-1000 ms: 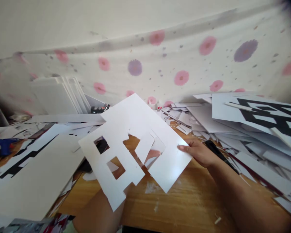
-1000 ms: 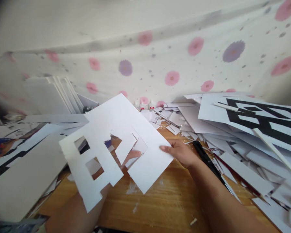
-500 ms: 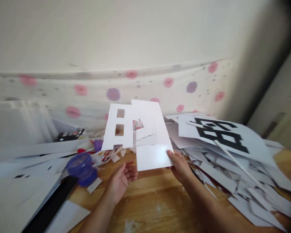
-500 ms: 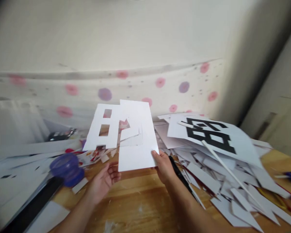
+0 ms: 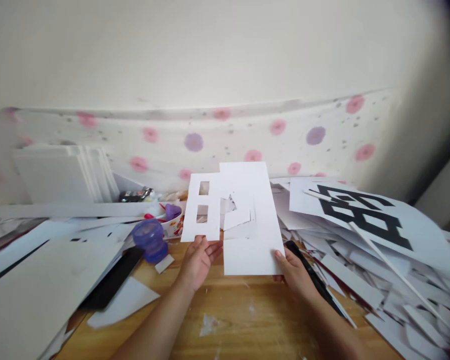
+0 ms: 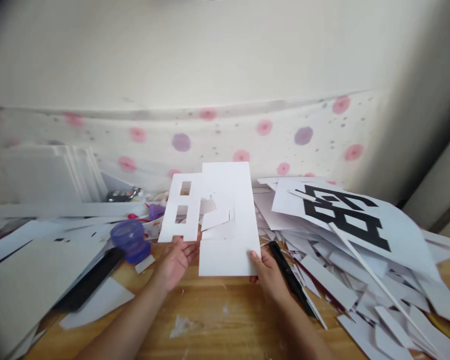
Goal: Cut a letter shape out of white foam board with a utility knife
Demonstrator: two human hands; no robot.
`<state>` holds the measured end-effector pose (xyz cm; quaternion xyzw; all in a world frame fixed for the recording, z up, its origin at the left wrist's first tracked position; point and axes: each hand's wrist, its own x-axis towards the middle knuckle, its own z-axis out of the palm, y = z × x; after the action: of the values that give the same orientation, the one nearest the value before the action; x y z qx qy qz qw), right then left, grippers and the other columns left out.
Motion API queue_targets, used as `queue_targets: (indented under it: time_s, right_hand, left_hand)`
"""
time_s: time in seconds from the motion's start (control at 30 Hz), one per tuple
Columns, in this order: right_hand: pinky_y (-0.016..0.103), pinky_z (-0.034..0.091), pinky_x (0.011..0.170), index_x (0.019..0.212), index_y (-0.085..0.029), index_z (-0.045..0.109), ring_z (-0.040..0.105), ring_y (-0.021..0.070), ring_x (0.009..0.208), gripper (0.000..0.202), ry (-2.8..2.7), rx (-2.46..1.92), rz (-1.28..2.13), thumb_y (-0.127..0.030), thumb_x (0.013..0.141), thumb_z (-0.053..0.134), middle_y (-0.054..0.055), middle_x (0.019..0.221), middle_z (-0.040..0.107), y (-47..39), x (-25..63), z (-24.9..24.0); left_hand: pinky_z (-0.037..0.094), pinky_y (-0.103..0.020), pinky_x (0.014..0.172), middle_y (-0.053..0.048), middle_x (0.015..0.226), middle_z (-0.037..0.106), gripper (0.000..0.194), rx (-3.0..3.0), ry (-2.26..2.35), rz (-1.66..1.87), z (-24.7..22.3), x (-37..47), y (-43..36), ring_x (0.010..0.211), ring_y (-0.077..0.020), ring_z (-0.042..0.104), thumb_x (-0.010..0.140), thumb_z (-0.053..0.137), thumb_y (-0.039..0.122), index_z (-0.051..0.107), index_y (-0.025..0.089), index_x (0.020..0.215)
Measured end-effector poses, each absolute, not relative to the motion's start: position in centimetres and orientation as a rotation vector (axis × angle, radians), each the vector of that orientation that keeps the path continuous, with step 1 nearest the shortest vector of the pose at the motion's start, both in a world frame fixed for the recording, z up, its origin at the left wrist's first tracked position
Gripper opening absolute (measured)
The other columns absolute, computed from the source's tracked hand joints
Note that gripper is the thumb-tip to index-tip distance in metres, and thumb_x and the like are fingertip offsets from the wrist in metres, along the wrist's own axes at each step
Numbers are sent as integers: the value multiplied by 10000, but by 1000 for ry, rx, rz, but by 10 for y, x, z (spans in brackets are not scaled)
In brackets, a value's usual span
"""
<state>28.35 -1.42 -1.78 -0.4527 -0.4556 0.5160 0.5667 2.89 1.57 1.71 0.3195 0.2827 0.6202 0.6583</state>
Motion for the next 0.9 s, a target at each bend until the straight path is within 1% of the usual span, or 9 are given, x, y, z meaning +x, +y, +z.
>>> queue_targets:
  time_s: [0.17,0.27,0.37,0.43,0.53,0.63,0.77,0.83,0.9]
  right_hand:
    - [255,436,472,871,-175,632,484,132,559,452,-1154,-1065,1232,-603,734,674,-1,676,561,-16,276,-23]
    - [280,473,511,959,-191,652,529,162,619,431,-1194,-1129,1257,-577,767,651,26,762,619,-17,279,-28]
    - [297,485,530,931,-203,673,572,190,640,363,-1310,-1158,1241,-535,787,643,49,802,672,-18,280,-30]
    - [333,524,594,926,-204,701,636,243,725,365,-1404,-1180,1237,-528,762,666,77,847,711,-20,279,-28]
    - [402,557,760,907,-208,744,683,324,890,389,-1496,-1235,1240,-541,714,693,106,913,746,-26,274,-17]
    - [430,572,767,809,-217,760,700,345,869,382,-1584,-1268,1302,-571,688,686,110,902,759,-32,271,-5]
    - [434,585,769,812,-214,760,702,342,876,417,-1715,-1301,1325,-599,708,639,108,936,757,-38,272,1]
    - [433,579,809,785,-206,756,698,347,898,418,-1757,-1355,1248,-600,698,645,111,923,757,-39,272,-1]
    - [415,564,865,809,-206,756,686,347,963,413,-1772,-1381,1221,-591,708,643,107,952,756,-37,272,-6]
  left_hand:
    - [526,-296,739,-48,981,725,393,667,650,1474,17,38,12,816,-183,695,620,857,290,556,199,855]
    - [515,-265,694,-12,865,722,461,639,671,1520,15,43,11,747,-156,682,530,899,278,570,201,844]
    - [491,-253,636,22,711,686,468,621,694,1571,9,45,12,625,-130,645,502,908,288,576,188,817]
    - [482,-259,641,10,732,695,476,611,703,1596,7,44,13,634,-136,646,504,904,290,599,181,854]
    - [485,-298,686,-44,796,715,531,612,694,1588,7,43,14,711,-190,671,489,901,326,647,151,922]
    - [478,-307,686,-65,807,716,559,609,702,1574,8,43,13,740,-216,673,476,894,359,675,137,939]
    - [453,-283,609,-35,680,675,448,570,788,1563,6,46,13,617,-175,629,466,886,365,671,132,782]
    - [423,-260,558,-2,592,622,411,550,844,1570,3,48,14,531,-135,571,455,888,360,630,137,686]
    - [389,-234,528,28,562,585,420,536,889,1594,1,50,15,498,-101,523,447,893,353,603,148,672]
